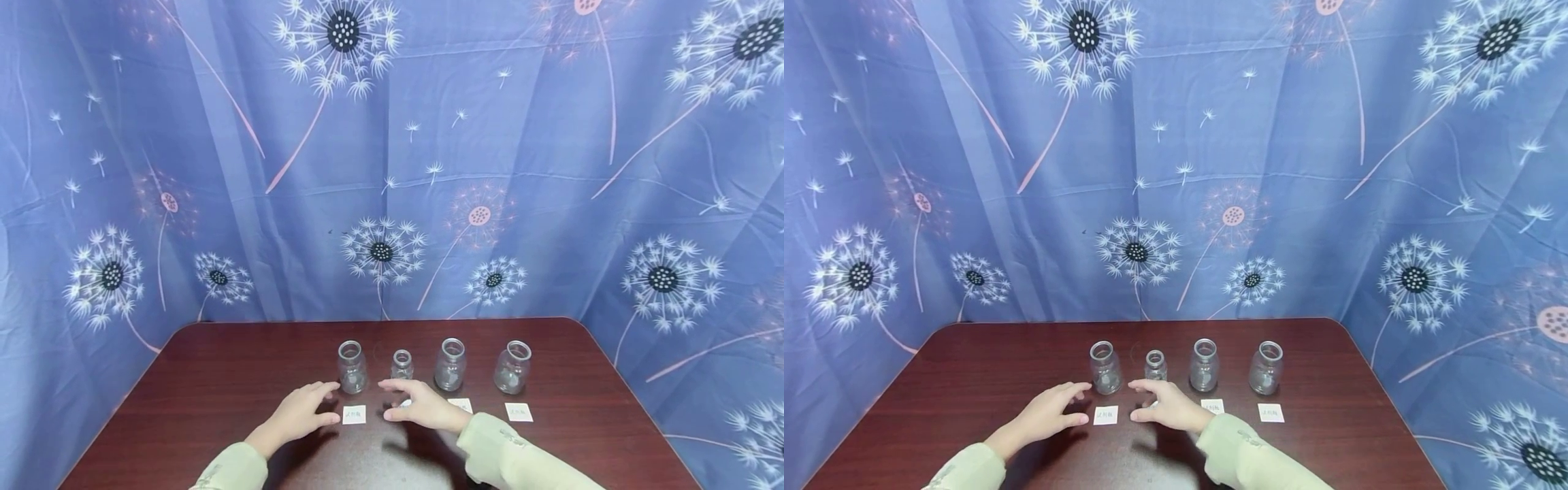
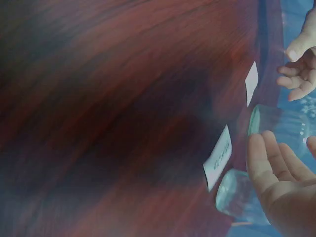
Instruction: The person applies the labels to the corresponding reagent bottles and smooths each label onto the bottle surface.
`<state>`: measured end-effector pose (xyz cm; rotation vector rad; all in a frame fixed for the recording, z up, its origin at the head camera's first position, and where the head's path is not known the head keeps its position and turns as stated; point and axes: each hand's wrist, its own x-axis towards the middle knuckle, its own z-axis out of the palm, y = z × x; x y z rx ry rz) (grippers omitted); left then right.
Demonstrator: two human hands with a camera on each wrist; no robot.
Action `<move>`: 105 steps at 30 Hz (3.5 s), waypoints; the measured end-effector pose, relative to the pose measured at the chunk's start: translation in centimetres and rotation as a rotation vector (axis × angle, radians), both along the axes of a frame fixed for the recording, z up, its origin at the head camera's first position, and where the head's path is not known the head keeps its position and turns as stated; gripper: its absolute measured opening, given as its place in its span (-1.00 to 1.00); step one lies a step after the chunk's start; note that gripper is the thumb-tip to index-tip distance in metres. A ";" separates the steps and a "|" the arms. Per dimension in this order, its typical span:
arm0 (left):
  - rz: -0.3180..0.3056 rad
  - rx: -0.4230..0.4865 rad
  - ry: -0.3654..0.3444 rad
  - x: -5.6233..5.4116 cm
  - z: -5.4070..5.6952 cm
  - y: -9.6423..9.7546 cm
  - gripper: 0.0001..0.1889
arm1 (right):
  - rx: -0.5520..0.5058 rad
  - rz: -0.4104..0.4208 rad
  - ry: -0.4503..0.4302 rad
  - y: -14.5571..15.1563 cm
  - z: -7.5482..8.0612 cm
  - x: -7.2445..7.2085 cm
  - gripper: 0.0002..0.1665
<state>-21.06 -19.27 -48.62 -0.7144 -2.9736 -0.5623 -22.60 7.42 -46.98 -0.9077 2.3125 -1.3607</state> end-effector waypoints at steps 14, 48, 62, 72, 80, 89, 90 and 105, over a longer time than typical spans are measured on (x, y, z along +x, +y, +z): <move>0.066 0.167 -0.135 -1.0 -1.0 2.0 -0.71 | -0.156 -0.173 -0.293 -4.1 -2.3 -0.2 -0.54; 0.138 0.016 -0.090 -0.7 -1.8 3.2 -0.70 | 0.357 -0.285 0.318 -6.8 -3.1 -0.3 -0.70; 0.122 0.021 -0.024 -0.4 -2.1 3.1 -0.74 | 0.394 -0.301 0.355 -7.1 -3.2 -0.1 -0.75; 0.122 -0.007 0.037 -0.3 -2.5 3.2 -0.73 | 0.363 -0.347 0.315 -7.2 -3.4 0.1 -0.73; 0.126 -0.030 0.049 0.0 -2.4 3.3 -0.72 | 0.282 -0.354 0.280 -7.2 -3.8 0.0 -0.81; 0.148 0.132 0.008 0.4 -2.1 3.0 -0.72 | 0.055 -0.343 0.143 -6.7 -3.6 0.0 -0.86; 0.155 0.160 -0.002 0.4 -2.1 3.0 -0.73 | 0.016 -0.343 0.114 -6.7 -3.5 0.0 -0.86; 0.268 0.470 0.032 1.1 -1.7 4.3 -0.88 | -0.329 -0.413 -0.216 -6.8 -2.8 0.2 -0.82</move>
